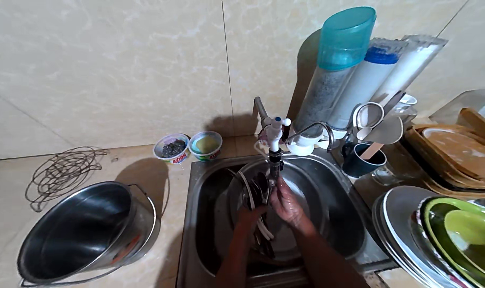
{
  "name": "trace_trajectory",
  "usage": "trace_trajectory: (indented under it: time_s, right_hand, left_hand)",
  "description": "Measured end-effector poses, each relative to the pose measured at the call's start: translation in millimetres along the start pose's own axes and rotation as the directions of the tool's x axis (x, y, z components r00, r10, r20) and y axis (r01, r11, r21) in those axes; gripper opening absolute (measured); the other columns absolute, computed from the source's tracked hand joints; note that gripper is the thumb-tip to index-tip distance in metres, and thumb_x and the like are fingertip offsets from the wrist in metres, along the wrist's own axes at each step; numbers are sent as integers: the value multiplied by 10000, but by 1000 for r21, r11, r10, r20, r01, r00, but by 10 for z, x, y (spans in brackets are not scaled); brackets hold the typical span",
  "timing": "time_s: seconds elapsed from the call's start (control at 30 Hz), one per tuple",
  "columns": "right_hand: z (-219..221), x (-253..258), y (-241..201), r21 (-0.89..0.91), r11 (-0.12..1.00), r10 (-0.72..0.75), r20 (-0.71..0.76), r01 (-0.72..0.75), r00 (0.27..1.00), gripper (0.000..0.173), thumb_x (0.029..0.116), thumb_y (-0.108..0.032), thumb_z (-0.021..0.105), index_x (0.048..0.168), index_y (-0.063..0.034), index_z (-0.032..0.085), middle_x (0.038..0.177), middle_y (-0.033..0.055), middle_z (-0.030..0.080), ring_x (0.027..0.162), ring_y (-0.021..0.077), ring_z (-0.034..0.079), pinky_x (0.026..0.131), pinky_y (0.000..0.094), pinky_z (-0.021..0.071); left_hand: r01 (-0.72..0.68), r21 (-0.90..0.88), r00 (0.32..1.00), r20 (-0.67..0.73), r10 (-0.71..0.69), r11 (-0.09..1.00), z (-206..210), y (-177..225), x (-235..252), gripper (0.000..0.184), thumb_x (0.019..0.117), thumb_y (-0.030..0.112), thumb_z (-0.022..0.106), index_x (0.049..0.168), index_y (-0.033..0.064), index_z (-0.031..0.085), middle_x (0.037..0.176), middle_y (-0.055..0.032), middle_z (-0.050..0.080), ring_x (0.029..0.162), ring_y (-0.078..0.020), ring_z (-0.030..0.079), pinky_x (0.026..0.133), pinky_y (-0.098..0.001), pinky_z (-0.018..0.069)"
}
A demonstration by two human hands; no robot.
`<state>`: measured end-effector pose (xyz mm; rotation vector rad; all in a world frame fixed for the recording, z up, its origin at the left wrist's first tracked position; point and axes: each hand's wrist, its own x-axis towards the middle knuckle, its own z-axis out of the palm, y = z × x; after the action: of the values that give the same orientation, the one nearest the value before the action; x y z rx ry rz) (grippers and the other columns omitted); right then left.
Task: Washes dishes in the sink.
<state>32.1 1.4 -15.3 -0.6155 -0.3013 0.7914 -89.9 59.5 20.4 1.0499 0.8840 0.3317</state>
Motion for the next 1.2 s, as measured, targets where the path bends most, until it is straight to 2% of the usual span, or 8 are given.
trace_trajectory:
  time_s: [0.27,0.4,0.57,0.67,0.77,0.93,1.07,1.2]
  right_hand:
    - [-7,-18,31,-489,833,-219,139,259,966,160,1035,-45,441,1070,-41,597,811,-84,623,720,-9,584,714,195,518]
    - [-129,22,-54,-658,734,-119,119,168,986,427,1092,-162,263,1019,12,645,878,-14,695,837,36,649,815,242,546]
    - [-368,110,-91,-904,-270,241,-397,-332,886,666,1037,-464,551,1491,16,463,1539,266,437,1452,406,399,1187,571,313]
    - [-365,-32,46,-849,-471,345,-427,-240,836,690,1044,-404,555,1502,90,403,1578,301,365,1483,462,321,1212,593,248]
    - [-81,-249,206,-856,-497,464,-399,-141,791,481,1043,-233,560,1400,87,526,1465,297,503,1385,447,468,1143,592,365]
    - [-40,-575,316,-992,2,447,116,129,887,464,1011,-209,600,1399,42,549,1340,241,618,1261,340,593,1101,482,441]
    - [-202,-105,620,-939,-342,-39,52,36,998,383,1003,-153,588,1359,-22,635,1363,285,602,1285,486,556,1013,678,426]
    - [-446,65,371,-854,-505,173,-242,-125,955,522,1055,-155,490,1572,-142,413,1600,304,317,1495,533,228,1137,785,155]
  left_hand:
    - [-103,148,990,-81,115,984,21,-27,-3,565,782,-27,830,1267,-52,543,1070,-161,657,936,-179,664,816,-332,575]
    - [-152,99,963,-209,170,983,27,-28,36,479,828,-44,781,1236,-76,533,897,-129,658,717,-139,657,665,-284,575]
    - [-178,101,931,-305,200,979,5,75,9,547,873,5,773,1334,-75,490,941,-149,627,724,-154,621,667,-300,550]
    - [-185,140,926,-307,220,973,19,97,-19,502,856,4,790,1275,-84,529,930,-151,634,727,-150,631,668,-295,554]
    - [-214,125,931,-275,241,969,29,86,-23,491,842,-29,784,1262,-82,534,893,-129,629,688,-128,624,633,-268,549]
    - [-211,95,936,-267,229,973,30,34,21,456,840,-34,780,1225,-88,542,853,-116,628,653,-114,620,609,-261,551]
    - [-225,62,932,-277,233,972,17,48,18,499,836,-26,789,1263,-70,535,926,-127,648,755,-126,644,678,-274,565]
    - [-196,56,936,-287,204,979,7,73,5,480,853,-39,764,1266,-84,524,900,-132,613,717,-135,601,650,-274,532]
